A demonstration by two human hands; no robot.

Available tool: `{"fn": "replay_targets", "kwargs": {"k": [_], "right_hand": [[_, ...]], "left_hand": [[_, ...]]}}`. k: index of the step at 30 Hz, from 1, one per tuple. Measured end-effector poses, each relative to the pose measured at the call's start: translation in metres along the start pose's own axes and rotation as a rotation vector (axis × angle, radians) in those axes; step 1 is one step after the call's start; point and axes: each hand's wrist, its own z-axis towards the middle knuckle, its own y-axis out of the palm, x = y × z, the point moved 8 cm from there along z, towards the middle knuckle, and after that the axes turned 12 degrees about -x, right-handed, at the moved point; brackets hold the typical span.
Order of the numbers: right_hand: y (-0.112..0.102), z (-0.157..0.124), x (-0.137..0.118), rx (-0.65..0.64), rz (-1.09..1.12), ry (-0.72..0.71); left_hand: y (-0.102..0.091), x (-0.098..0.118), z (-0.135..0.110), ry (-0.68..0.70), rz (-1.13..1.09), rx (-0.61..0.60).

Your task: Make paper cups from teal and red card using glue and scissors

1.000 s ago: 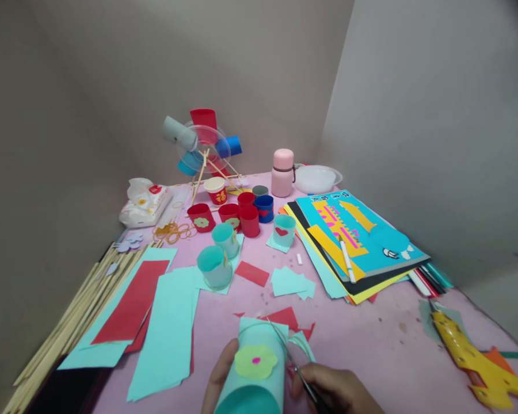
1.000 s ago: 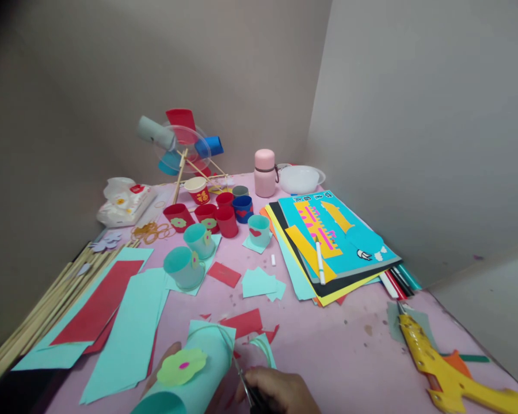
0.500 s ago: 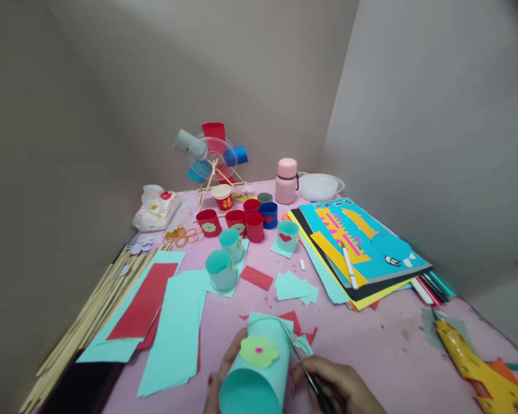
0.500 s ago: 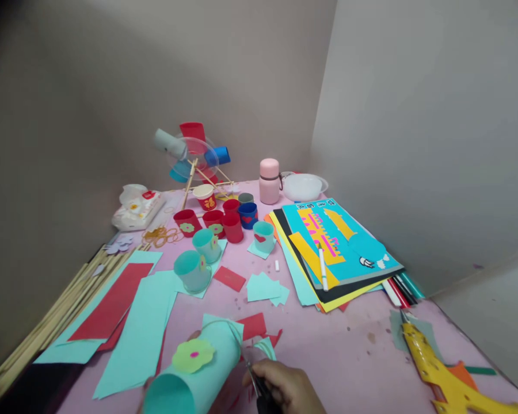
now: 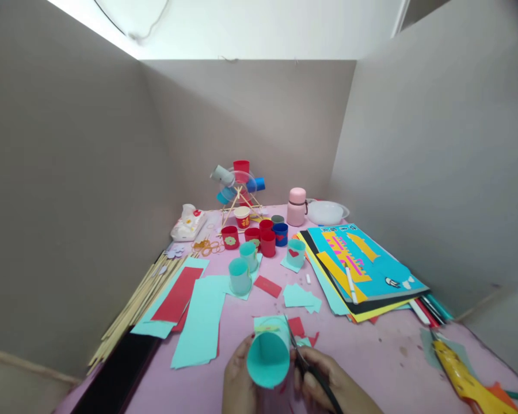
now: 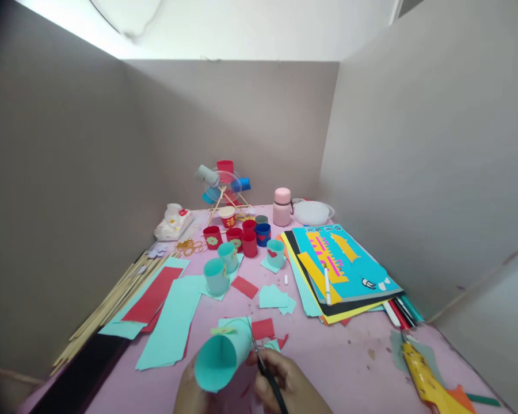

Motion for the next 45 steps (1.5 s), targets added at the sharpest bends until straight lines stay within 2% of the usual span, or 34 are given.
{"fn": "replay_targets", "kwargs": {"k": [3, 7, 12, 15, 20, 25, 30, 33, 36, 40, 45], "right_hand": [[-0.002, 0.001, 0.012, -0.014, 0.111, 0.017], [-0.019, 0.000, 0.031, 0.137, 0.213, -0.016], [-0.029, -0.006, 0.019, 0.297, 0.159, -0.116], [-0.028, -0.011, 0.009, 0.333, 0.172, -0.136], [-0.025, -0.019, 0.002, 0.384, 0.256, -0.195], [-0.013, -0.014, 0.010, 0.337, 0.178, -0.122], [-0.011, -0.012, 0.016, 0.389, 0.140, -0.120], [-0.012, -0.013, 0.010, 0.358, 0.105, -0.126], [-0.012, -0.016, -0.001, 0.255, 0.051, -0.115], [0.004, -0.020, -0.009, 0.046, -0.020, -0.056], [0.023, -0.017, -0.008, 0.002, -0.011, -0.065]], "left_hand": [[0.001, 0.003, 0.002, 0.029, -0.049, -0.030], [0.000, 0.007, -0.001, 0.055, -0.051, -0.056], [0.011, 0.008, -0.005, 0.066, 0.043, -0.145], [0.014, 0.009, -0.007, 0.091, 0.105, -0.169], [0.011, 0.008, -0.014, 0.118, 0.166, -0.103], [0.017, 0.004, -0.017, 0.134, 0.181, -0.104], [0.008, 0.006, -0.012, 0.197, 0.212, -0.032], [0.005, 0.011, -0.012, 0.219, 0.218, -0.012], [0.006, 0.015, -0.013, 0.232, 0.216, -0.016], [0.006, 0.010, -0.010, 0.216, 0.197, -0.033], [0.007, -0.002, -0.005, 0.194, 0.157, -0.059]]}}
